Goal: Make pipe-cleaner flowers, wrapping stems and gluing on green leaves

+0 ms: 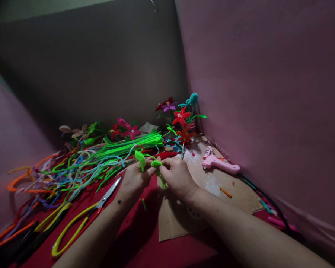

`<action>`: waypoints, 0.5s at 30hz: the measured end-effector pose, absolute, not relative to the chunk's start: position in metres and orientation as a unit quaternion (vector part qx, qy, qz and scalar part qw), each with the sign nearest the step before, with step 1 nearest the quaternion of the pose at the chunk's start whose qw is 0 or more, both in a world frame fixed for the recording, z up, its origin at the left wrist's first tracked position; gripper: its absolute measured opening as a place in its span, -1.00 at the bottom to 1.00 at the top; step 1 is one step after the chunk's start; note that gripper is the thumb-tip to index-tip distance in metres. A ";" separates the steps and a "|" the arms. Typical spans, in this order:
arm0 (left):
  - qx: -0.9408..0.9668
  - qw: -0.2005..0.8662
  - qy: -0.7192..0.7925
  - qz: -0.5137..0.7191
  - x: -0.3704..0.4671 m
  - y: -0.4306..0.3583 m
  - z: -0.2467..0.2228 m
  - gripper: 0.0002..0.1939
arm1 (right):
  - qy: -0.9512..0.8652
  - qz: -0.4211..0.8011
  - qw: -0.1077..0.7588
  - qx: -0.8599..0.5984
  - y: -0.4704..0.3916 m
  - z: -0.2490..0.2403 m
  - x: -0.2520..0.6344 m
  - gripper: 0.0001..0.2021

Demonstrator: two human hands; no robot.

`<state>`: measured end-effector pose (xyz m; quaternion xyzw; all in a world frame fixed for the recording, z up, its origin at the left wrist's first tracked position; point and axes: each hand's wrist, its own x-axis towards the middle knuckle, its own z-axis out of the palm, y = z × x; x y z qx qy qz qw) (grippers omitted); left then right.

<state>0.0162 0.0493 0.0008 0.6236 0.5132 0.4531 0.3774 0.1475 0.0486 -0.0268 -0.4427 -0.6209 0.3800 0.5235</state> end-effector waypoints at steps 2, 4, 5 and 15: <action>0.622 0.380 0.505 0.463 0.015 0.049 0.001 -0.85 | -0.608 0.395 0.521 -0.451 0.049 -0.025 0.148 -0.82; 0.615 0.381 0.496 0.479 0.013 0.049 0.002 -0.73 | -0.594 0.412 0.521 -0.454 0.048 -0.024 0.148 -0.83; 0.615 0.380 0.491 0.486 0.013 0.048 0.002 -0.70 | -0.589 0.420 0.522 -0.453 0.048 -0.024 0.148 -0.84; 0.653 0.296 0.498 0.488 0.013 0.045 -0.001 -0.93 | -0.636 0.392 0.511 -0.425 0.040 -0.019 0.148 -0.80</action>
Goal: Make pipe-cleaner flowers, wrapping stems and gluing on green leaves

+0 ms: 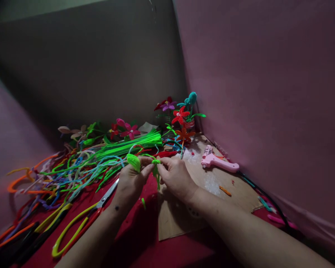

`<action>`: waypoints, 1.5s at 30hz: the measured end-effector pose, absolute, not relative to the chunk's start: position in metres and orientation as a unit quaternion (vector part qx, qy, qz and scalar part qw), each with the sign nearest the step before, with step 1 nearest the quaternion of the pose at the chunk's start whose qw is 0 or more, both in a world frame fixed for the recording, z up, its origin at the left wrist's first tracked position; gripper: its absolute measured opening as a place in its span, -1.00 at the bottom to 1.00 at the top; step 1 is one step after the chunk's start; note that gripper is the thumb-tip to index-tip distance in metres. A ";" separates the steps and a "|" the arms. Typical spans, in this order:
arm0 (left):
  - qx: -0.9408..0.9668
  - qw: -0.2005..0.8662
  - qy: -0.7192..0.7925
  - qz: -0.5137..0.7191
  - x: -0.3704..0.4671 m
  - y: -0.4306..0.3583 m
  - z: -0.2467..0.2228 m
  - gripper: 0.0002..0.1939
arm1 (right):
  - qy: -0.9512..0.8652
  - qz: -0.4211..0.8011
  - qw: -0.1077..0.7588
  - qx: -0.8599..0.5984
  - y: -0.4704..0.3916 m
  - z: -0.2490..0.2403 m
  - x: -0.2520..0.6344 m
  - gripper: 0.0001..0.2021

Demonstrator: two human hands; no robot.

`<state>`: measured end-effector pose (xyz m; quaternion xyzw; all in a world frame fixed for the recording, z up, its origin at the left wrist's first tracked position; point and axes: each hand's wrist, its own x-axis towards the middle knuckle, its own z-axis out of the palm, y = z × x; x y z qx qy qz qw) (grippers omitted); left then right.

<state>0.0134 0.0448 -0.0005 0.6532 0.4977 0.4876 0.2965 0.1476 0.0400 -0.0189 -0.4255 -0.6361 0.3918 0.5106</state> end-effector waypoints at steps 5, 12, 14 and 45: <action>0.682 0.246 0.478 0.495 0.011 0.047 -0.010 -0.96 | -0.639 0.399 0.491 -0.438 0.039 -0.020 0.148 -0.74; 0.718 0.202 0.435 0.505 0.009 0.049 -0.013 -0.83 | -0.620 0.415 0.503 -0.437 0.041 -0.021 0.147 -0.79; 0.703 0.205 0.460 0.502 0.009 0.048 -0.009 -0.73 | -0.608 0.415 0.511 -0.445 0.041 -0.020 0.147 -0.80; 0.649 0.373 0.539 0.386 0.011 0.042 0.002 -0.93 | -0.501 0.562 0.557 -0.350 0.048 -0.018 0.150 -0.91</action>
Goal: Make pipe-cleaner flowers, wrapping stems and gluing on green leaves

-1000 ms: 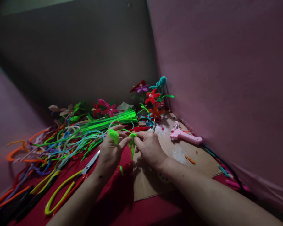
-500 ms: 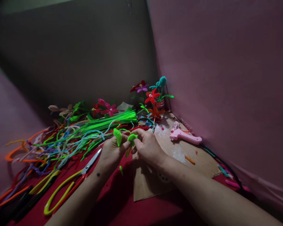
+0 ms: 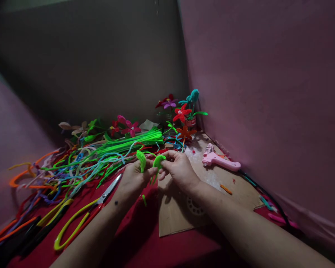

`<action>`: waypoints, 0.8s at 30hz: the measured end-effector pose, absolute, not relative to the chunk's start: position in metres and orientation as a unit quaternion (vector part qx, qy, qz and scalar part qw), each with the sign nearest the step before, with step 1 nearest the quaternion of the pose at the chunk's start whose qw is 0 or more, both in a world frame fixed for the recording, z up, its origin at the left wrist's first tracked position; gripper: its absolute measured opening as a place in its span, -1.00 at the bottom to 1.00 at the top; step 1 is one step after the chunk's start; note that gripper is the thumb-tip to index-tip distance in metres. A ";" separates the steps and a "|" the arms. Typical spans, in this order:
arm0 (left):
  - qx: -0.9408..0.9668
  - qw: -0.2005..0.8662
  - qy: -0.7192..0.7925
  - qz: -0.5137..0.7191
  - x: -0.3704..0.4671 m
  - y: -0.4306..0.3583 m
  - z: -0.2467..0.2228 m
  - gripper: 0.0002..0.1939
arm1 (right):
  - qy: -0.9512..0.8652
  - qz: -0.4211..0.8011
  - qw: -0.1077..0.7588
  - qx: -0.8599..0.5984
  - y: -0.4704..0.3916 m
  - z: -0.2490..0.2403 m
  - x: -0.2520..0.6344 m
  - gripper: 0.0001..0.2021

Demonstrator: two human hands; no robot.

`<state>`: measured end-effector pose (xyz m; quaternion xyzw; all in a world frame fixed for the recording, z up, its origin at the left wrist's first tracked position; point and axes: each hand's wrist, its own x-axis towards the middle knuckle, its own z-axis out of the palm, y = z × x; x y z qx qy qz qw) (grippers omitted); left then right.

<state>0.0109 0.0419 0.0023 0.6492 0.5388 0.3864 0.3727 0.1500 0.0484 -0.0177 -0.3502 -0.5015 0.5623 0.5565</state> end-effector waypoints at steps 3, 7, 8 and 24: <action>0.646 0.387 0.541 0.374 0.009 0.043 0.001 -0.88 | -0.502 0.567 0.556 -0.343 0.048 -0.016 0.150 -0.88; 0.631 0.388 0.549 0.388 0.009 0.045 -0.001 -0.87 | -0.488 0.566 0.552 -0.370 0.045 -0.013 0.149 -0.83; 0.626 0.384 0.552 0.394 0.009 0.045 -0.001 -0.87 | -0.489 0.551 0.555 -0.386 0.044 -0.013 0.149 -0.82; 0.624 0.374 0.569 0.384 0.009 0.047 -0.001 -0.84 | -0.641 0.238 0.564 -0.464 0.045 -0.026 0.150 -0.87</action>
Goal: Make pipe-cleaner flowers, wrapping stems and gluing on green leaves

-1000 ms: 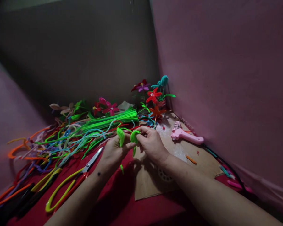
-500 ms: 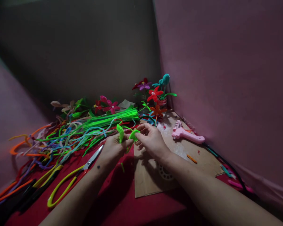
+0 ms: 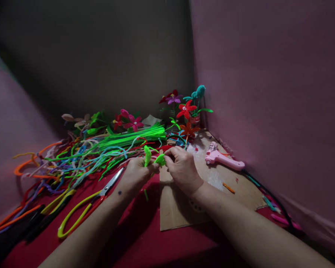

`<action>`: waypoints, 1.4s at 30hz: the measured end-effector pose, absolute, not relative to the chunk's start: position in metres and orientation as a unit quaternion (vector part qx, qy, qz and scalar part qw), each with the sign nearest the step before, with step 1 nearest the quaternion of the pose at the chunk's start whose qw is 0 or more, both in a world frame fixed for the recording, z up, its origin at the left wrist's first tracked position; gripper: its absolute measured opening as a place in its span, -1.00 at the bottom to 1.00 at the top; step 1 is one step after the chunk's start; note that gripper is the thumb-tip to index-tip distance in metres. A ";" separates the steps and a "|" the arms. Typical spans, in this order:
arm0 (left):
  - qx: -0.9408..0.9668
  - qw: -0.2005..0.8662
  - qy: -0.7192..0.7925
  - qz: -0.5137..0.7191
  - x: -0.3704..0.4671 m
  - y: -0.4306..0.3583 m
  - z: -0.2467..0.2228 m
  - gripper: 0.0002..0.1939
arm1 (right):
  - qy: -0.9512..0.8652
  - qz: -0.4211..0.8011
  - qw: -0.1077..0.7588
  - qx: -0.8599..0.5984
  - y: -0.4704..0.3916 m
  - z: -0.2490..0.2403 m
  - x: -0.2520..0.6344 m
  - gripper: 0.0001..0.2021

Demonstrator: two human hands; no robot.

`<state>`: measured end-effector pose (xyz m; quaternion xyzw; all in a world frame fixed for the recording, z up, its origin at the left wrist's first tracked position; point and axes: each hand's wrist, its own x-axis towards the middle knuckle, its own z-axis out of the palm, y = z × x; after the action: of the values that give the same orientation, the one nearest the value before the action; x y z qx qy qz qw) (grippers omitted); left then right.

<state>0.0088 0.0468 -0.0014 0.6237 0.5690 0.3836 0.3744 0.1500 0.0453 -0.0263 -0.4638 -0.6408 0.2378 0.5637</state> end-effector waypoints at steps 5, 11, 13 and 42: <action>0.648 0.341 0.570 0.371 0.008 0.046 -0.002 -0.83 | -0.622 0.291 0.565 -0.457 0.045 -0.026 0.150 -0.89; 0.676 0.298 0.570 0.358 0.008 0.044 -0.002 -0.82 | -0.611 0.308 0.562 -0.464 0.044 -0.022 0.151 -0.89; 0.683 0.274 0.574 0.359 0.008 0.044 -0.004 -0.82 | -0.613 0.311 0.563 -0.459 0.043 -0.021 0.150 -0.89; 0.794 0.011 0.561 0.235 0.003 0.042 -0.016 -0.73 | -0.484 0.494 0.537 -0.482 0.053 -0.018 0.154 -0.91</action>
<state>0.0031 0.0417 -0.0159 0.7938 0.5608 0.2352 0.0108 0.1538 0.0533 -0.0179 -0.4825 -0.4838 0.4944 0.5373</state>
